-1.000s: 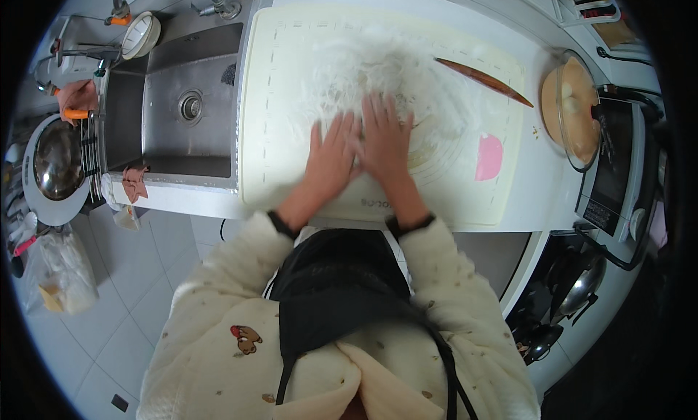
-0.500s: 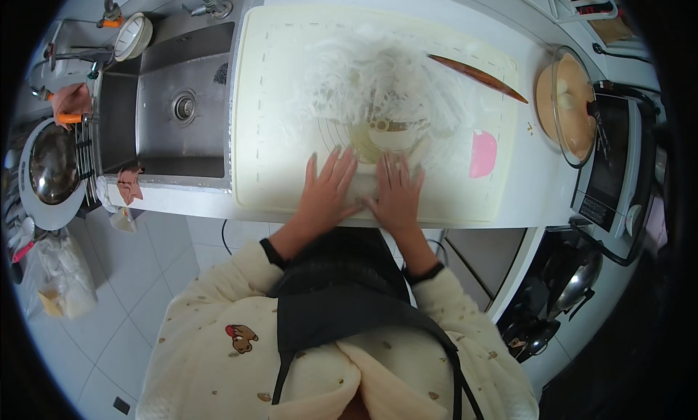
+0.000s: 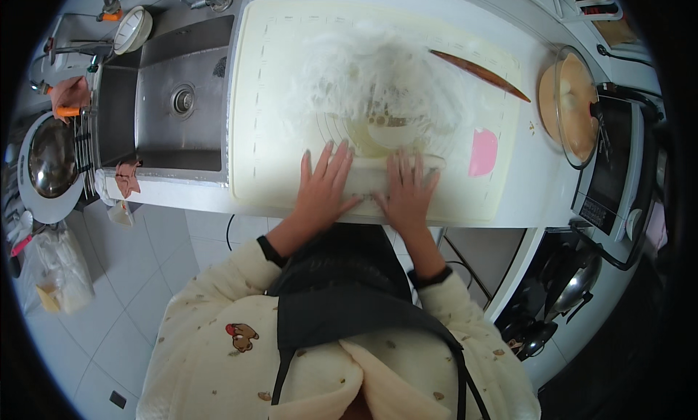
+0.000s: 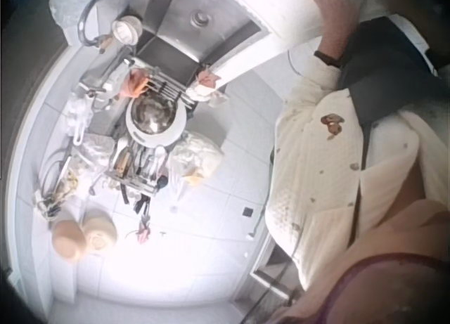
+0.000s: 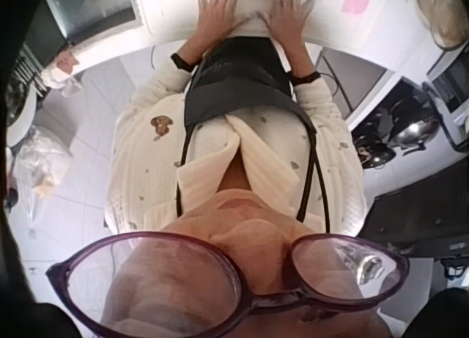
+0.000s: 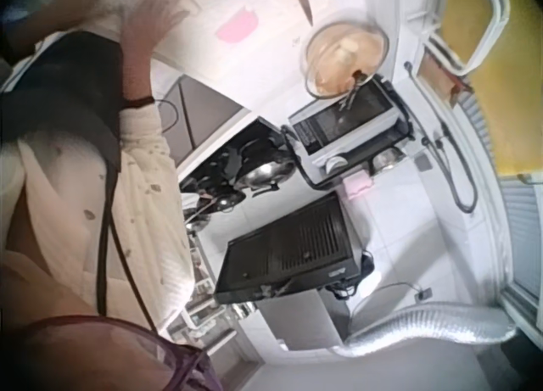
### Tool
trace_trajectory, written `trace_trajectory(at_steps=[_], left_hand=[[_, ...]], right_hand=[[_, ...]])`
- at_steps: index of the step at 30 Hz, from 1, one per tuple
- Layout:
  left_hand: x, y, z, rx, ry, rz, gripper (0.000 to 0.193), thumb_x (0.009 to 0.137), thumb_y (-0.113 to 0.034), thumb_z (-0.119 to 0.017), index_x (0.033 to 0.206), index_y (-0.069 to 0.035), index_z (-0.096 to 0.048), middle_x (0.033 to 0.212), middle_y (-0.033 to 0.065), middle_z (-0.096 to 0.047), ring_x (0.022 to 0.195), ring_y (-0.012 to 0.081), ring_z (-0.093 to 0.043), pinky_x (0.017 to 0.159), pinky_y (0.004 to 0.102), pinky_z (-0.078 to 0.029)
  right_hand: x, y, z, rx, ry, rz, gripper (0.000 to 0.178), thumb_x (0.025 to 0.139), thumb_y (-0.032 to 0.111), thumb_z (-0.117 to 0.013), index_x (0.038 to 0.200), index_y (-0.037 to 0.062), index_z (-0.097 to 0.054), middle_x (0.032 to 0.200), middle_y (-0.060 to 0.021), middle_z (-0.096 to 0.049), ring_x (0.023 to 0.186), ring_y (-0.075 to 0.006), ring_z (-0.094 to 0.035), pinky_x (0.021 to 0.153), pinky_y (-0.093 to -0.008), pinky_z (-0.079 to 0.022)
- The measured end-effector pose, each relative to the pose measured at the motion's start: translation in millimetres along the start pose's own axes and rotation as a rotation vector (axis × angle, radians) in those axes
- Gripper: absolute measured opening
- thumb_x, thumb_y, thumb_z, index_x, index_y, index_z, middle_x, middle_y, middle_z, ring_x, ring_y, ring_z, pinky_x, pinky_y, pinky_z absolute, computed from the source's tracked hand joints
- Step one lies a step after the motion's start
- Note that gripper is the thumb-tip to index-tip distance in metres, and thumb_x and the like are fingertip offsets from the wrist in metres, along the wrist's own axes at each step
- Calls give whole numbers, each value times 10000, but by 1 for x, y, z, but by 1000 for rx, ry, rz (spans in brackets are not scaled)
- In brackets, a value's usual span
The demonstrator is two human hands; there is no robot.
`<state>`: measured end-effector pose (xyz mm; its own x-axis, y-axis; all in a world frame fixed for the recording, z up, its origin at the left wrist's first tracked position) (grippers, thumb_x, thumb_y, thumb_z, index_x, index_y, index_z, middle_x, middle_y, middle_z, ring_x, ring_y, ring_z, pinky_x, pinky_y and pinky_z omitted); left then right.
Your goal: The person kneads a small piece of dough, rolls it into a log, and uses a rolling pin to flatten it on a floured cutting board. The person then cuts the flattened dough into small pieces and rolls them into balls.
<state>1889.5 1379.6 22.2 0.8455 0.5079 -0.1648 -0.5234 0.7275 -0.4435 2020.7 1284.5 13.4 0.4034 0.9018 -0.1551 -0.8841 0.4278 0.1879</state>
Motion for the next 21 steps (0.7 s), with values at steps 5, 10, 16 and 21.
trace_trajectory(at_steps=[5, 10, 16, 21], left_hand=[[62, 16, 16, 115, -203, 43, 979, 787, -460, -763, 1519, -3, -301, 1606, 167, -267, 1479, 371, -241, 1124, 669, -183], [10, 4, 6, 64, -15, 18, 960, 811, -480, -730, 1519, 5, -298, 1609, 168, -259, 1474, 370, -244, 1130, 654, -185], [49, 12, 14, 113, -120, 81, 881, 880, -461, -663, 1524, 8, -288, 1613, 176, -248, 1485, 373, -222, 1139, 653, -164], [71, 14, 45, 184, -177, 142, 730, 945, -374, -596, 1507, 6, -327, 1586, 181, -304, 1471, 370, -259, 1154, 614, -194]], right_hand=[[113, -2, 16, -5, -300, 33, 823, 811, 480, -717, 1514, 193, -402, 1610, -87, -314, 1487, -347, -250, 1083, -752, -117], [-13, -4, 4, -5, 11, 42, 820, 793, 469, -731, 1500, 192, -419, 1590, -97, -343, 1472, -346, -273, 1089, -742, -134], [75, -39, 18, -75, -184, -81, 809, 838, 441, -713, 1517, 146, -387, 1595, -125, -332, 1474, -359, -269, 1105, -721, -148], [76, -94, 57, -46, -342, -234, 714, 923, 387, -623, 1528, 112, -363, 1597, -136, -327, 1484, -353, -254, 1131, -680, -152]])
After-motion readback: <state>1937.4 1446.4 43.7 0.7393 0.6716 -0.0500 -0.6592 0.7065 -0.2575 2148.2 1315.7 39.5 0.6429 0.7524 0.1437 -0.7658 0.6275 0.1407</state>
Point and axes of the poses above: each hand's wrist, its own x-axis towards the middle knuckle, its own z-axis out of the back of the hand, y = z × x, the point moved 8 cm from there along x, towards the middle knuckle
